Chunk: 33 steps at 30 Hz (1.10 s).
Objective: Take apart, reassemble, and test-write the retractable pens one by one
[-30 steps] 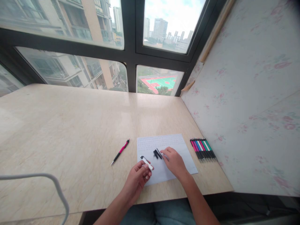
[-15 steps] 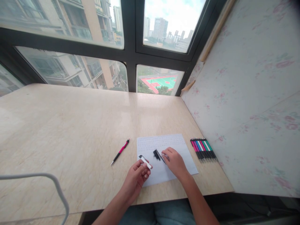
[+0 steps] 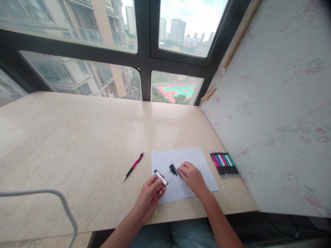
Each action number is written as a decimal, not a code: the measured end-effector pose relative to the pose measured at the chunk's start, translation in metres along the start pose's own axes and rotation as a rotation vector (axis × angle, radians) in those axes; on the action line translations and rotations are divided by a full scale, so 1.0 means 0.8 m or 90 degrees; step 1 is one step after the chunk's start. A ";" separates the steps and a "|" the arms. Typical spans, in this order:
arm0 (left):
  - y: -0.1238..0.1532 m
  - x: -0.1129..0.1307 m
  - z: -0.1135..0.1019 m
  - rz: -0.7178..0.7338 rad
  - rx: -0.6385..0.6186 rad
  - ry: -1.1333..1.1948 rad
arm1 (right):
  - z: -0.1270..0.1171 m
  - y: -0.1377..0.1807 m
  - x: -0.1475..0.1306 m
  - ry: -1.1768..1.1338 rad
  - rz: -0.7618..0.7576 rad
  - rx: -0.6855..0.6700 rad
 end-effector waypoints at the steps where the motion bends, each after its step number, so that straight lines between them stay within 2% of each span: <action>1: 0.000 0.000 0.000 -0.001 -0.001 0.001 | 0.001 0.000 0.001 -0.004 0.000 0.001; 6: 0.001 0.001 0.001 0.004 -0.008 0.016 | -0.005 0.003 0.005 -0.072 0.011 0.041; 10: 0.002 0.000 0.003 0.004 -0.020 0.033 | -0.021 0.016 -0.015 -0.239 0.053 0.081; 15: 0.004 0.000 0.005 0.009 -0.035 0.060 | -0.029 0.032 -0.065 -0.405 0.039 0.002; 18: 0.004 0.002 0.006 0.015 -0.031 0.066 | -0.028 0.034 -0.078 -0.423 0.038 -0.003; 26: 0.007 -0.002 0.007 0.019 -0.057 0.066 | -0.025 0.031 -0.083 -0.390 0.036 0.015; 33: 0.007 -0.001 0.008 0.012 -0.050 0.094 | -0.023 0.036 -0.089 -0.356 0.032 0.044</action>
Point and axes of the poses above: each hand's wrist, its own y-axis away from the middle knuckle, its own z-axis out of the palm, x = y × z, the point moved 4 cm from there along -y, towards the middle knuckle, and after that the axes turned 1 degree about z, right-handed, at the moved point
